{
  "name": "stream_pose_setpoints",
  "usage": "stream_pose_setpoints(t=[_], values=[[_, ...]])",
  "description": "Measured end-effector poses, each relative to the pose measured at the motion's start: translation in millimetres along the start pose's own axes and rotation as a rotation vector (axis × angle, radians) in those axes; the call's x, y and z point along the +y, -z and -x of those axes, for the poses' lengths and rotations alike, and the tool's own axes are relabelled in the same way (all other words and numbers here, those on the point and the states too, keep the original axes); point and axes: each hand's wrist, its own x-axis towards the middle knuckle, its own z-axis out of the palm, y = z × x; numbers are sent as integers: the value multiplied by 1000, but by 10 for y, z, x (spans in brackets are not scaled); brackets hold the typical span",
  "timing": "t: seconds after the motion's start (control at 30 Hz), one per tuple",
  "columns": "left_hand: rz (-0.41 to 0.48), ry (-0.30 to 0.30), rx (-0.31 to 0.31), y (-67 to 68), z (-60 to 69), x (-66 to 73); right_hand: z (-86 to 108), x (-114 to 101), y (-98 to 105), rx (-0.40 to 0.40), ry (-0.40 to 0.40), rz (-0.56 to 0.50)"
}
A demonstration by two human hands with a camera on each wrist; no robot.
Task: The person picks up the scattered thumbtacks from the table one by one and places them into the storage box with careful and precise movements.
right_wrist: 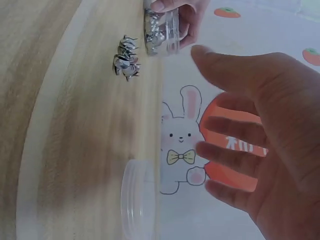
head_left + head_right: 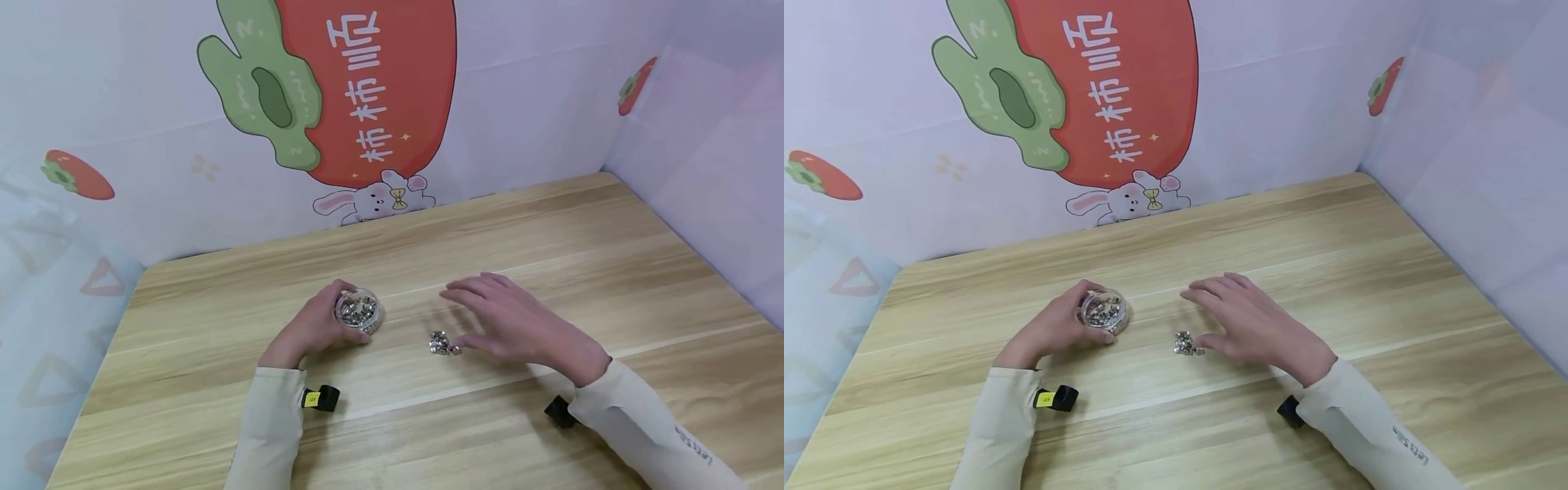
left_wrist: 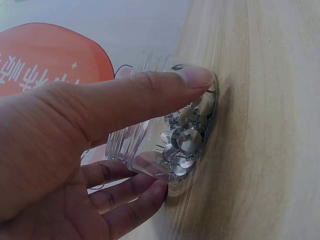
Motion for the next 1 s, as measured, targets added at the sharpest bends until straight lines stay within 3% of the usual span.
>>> stream_pose_setpoints(t=[0.33, 0.53, 0.73, 0.9, 1.0], values=[[-7, 5, -2, 9, -7, -3, -11, -37, -86, -113, 35, -55], [-14, -1, -4, 21, -8, 7, -13, -26, -183, -108, 80, -84], [-10, 2, -9, 16, -18, -8, -4, -43, -239, -146, 65, -69], [-5, -6, -8, 9, -16, -19, 1, -52, -218, -171, 48, -55], [-8, -9, -8, 3, -13, -19, -2, -61, -141, -147, 43, -60]])
